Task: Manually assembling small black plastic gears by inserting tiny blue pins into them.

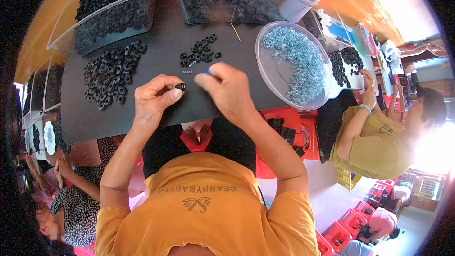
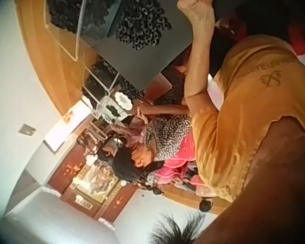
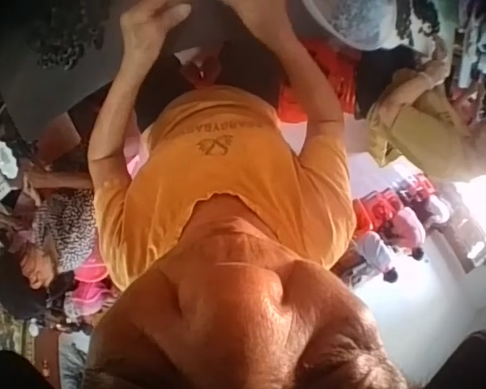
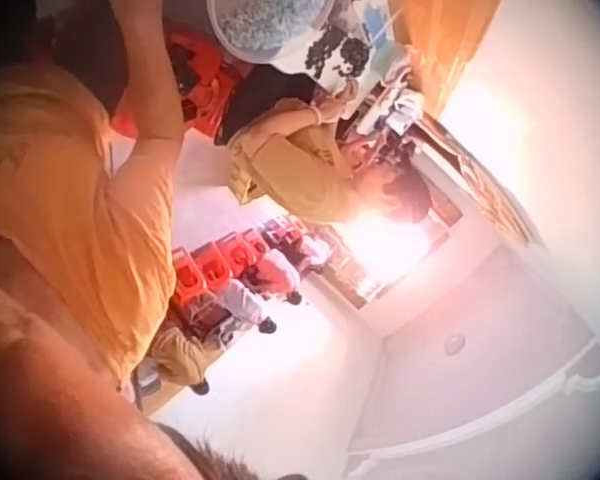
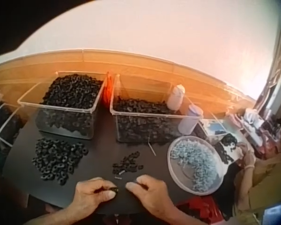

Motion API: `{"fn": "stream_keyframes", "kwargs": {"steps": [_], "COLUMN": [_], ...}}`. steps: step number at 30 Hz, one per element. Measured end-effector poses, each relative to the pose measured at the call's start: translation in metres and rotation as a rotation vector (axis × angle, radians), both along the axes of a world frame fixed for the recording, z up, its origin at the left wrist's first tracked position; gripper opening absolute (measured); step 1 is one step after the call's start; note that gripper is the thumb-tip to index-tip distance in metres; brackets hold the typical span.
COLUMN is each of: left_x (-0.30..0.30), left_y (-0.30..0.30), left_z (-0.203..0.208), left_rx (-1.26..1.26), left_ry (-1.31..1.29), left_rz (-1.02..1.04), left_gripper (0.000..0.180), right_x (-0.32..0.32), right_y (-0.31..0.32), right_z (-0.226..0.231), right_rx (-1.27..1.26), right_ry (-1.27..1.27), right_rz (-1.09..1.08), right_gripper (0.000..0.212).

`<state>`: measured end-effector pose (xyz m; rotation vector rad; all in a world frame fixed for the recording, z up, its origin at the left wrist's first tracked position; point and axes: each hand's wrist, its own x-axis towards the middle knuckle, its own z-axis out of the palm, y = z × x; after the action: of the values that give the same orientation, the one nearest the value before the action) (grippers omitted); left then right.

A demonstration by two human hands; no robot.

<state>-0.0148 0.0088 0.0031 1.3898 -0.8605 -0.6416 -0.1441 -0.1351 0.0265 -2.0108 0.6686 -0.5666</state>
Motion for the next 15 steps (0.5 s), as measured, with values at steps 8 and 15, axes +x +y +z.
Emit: {"fn": "stream_keyframes", "kwargs": {"steps": [8,15], "left_x": [0.004,0.003], "left_y": [-0.001,-0.002], "left_z": [0.002,0.001], "left_rx": [0.028,-0.006], "left_ry": [0.305,0.36], "left_rz": [-0.021,-0.028], "left_gripper": [0.018,0.015], "right_x": [0.01,0.02], "right_y": [-0.047,-0.051], "right_z": [-0.007,-0.011], "right_rx": [-0.628,-0.852], "right_ry": [0.024,0.254], "right_rz": [-0.068,0.038], "right_gripper": [0.017,0.013]}}
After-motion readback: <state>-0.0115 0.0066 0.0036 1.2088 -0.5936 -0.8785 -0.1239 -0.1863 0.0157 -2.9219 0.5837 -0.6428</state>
